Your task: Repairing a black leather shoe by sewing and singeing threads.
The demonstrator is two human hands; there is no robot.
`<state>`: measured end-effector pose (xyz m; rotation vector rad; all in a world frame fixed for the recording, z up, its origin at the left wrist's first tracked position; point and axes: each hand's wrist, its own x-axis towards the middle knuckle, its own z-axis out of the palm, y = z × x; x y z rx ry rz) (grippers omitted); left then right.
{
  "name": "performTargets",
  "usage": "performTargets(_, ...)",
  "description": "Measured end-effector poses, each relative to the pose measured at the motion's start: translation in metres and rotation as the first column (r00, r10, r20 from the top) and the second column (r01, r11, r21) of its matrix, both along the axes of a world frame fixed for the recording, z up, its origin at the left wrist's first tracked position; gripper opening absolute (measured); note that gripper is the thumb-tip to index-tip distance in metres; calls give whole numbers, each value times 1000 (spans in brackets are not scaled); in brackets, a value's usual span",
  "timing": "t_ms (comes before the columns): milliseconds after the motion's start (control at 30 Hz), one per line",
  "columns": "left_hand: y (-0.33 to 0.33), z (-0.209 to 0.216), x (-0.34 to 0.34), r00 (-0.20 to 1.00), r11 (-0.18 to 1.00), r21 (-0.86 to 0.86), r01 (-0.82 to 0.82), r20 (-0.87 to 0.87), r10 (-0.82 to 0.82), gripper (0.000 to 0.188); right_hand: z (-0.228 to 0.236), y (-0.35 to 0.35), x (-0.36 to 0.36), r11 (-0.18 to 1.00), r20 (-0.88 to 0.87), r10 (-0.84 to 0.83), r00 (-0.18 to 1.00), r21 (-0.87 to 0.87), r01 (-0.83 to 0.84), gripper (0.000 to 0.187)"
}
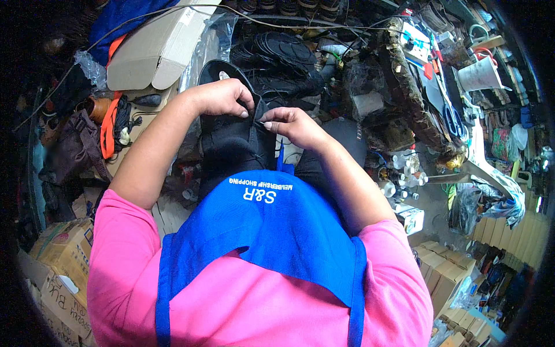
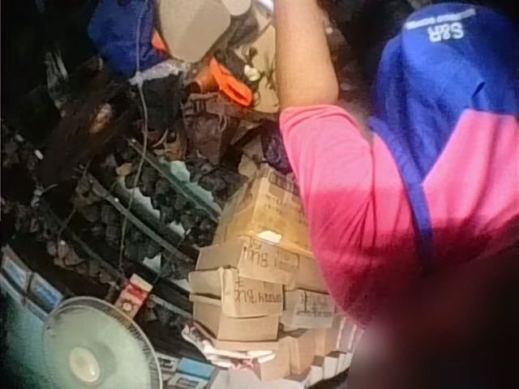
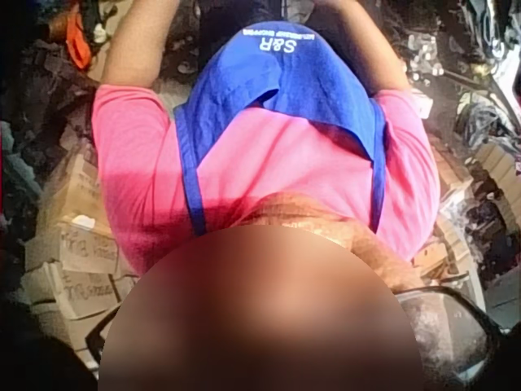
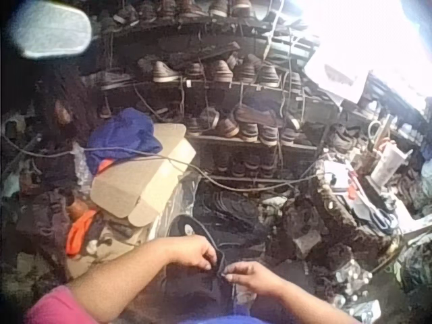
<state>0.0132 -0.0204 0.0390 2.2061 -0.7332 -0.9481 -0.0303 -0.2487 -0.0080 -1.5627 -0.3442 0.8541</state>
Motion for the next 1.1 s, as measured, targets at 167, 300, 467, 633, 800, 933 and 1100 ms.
performTargets(167, 0, 3, 2, 999, 1000, -16, 14, -33, -15, 23, -24, -2, 10, 993, -71, -4, 997, 114, 13, 18)
performTargets(300, 3, 0, 0, 1000, 999, -49, 10, -2, -10, 23, -32, 0, 15, 986, -122, 0, 993, 166, 21, 19)
performTargets(467, 1, -2, 1, 1000, 998, -57, 0, 6, 0, 23, -41, 1, 22, 981, -174, 42, 984, 192, -7, 17)
performTargets(633, 0, 1, -1, 998, 997, 39, -63, -4, 63, 22, -27, 5, 12, 989, -61, -64, 996, 127, 71, 20)
performTargets(800, 6, -1, -8, 977, 977, -76, -202, 49, 206, 23, -24, -11, 14, 989, 52, -138, 989, -38, 140, 19)
performTargets(933, 4, -2, -7, 960, 957, -84, -277, -65, 272, 18, -18, -1, 12, 991, 120, -129, 984, -27, 133, 14)
performTargets(1100, 7, 1, -20, 925, 969, -30, -246, 292, 244, 20, -15, 23, 13, 998, 173, -61, 983, 27, 57, 15)
